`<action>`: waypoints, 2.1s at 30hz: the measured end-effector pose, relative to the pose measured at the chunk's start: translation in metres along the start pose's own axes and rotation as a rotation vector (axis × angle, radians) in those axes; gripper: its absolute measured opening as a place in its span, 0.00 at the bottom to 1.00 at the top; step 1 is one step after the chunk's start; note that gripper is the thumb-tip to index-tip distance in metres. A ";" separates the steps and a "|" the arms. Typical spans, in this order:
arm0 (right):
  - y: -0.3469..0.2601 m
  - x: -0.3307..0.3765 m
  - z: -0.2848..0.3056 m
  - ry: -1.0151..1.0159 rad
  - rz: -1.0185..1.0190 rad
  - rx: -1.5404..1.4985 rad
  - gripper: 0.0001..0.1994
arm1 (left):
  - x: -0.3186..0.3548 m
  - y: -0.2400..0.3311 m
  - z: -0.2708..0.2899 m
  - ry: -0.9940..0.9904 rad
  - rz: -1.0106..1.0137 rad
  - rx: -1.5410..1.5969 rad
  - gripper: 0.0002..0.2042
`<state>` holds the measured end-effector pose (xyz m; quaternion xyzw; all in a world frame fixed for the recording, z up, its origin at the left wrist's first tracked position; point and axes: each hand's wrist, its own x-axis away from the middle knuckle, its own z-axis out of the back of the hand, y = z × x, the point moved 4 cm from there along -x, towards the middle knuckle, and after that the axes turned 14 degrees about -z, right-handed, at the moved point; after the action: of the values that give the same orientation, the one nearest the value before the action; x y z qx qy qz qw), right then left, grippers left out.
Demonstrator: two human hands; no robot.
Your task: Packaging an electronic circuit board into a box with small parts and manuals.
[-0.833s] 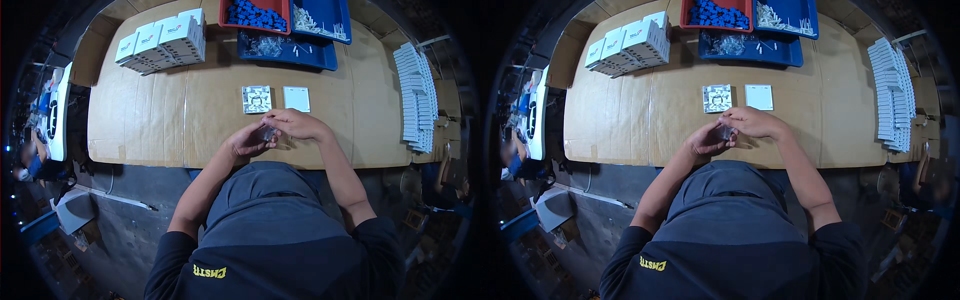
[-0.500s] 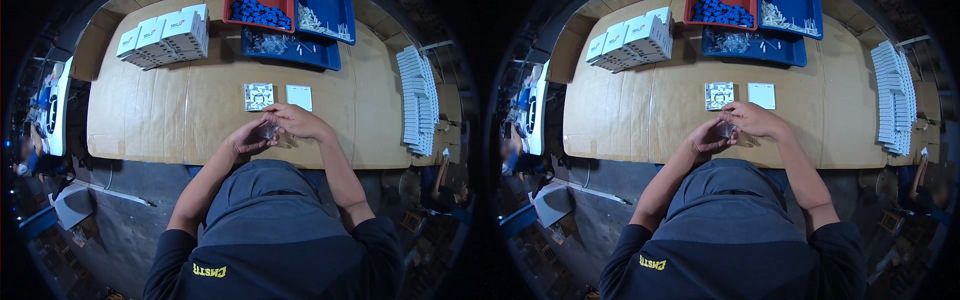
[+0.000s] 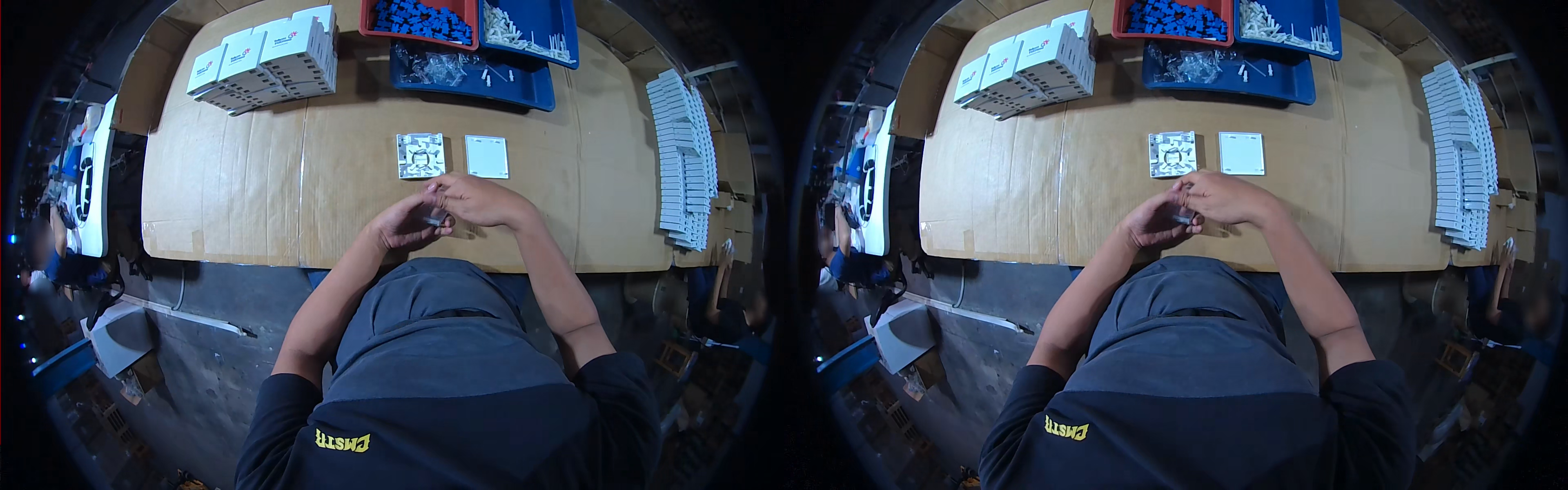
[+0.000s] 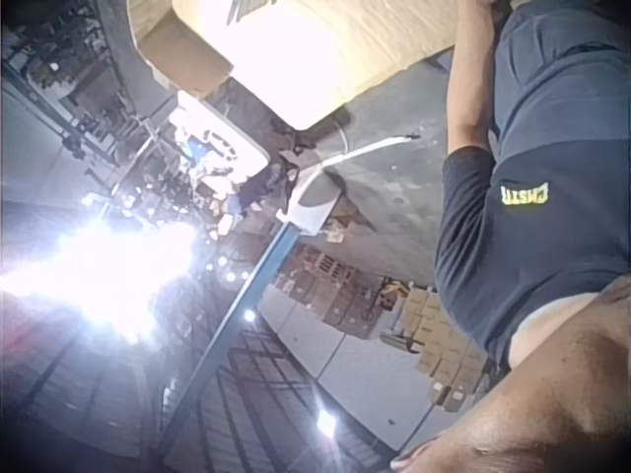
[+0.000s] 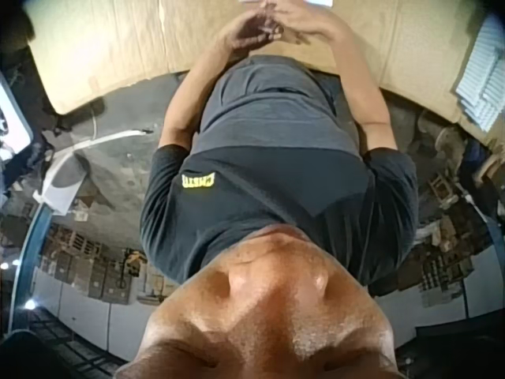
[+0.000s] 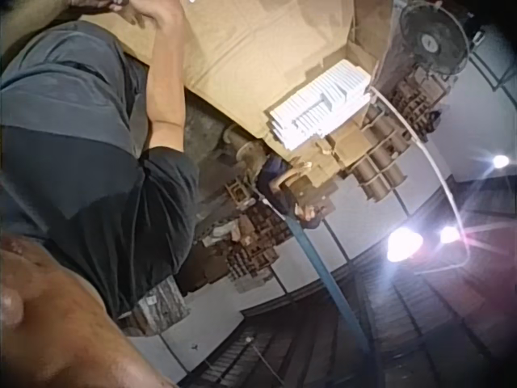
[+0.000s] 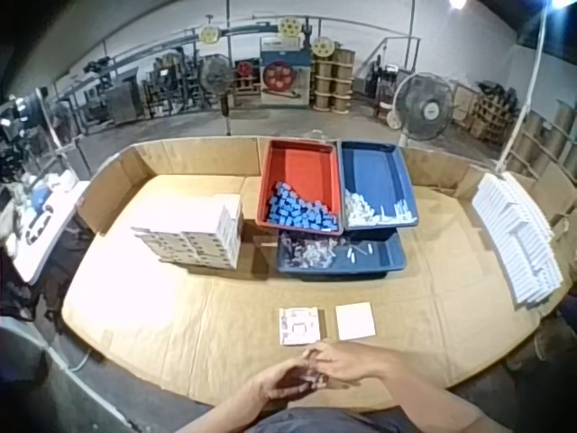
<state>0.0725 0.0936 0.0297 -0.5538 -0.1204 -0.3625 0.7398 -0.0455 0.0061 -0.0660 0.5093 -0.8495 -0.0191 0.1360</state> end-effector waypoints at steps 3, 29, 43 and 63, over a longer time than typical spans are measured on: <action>-0.005 0.001 -0.002 -0.070 -0.043 -0.016 0.23 | 0.004 0.000 0.005 0.179 0.007 -0.106 0.17; 0.061 -0.048 0.341 1.096 -0.393 0.586 0.05 | -0.003 0.001 -0.023 -0.100 0.011 -0.044 0.33; 0.065 -0.067 0.347 1.082 -0.268 0.711 0.06 | -0.006 0.003 -0.027 -0.096 0.054 0.000 0.33; 0.079 -0.051 0.379 1.067 0.052 -0.451 0.10 | -0.004 0.003 -0.022 -0.110 0.051 -0.029 0.33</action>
<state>0.1741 0.4678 0.0778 -0.4414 0.3631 -0.5898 0.5706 -0.0406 0.0130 -0.0453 0.4835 -0.8682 -0.0558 0.0967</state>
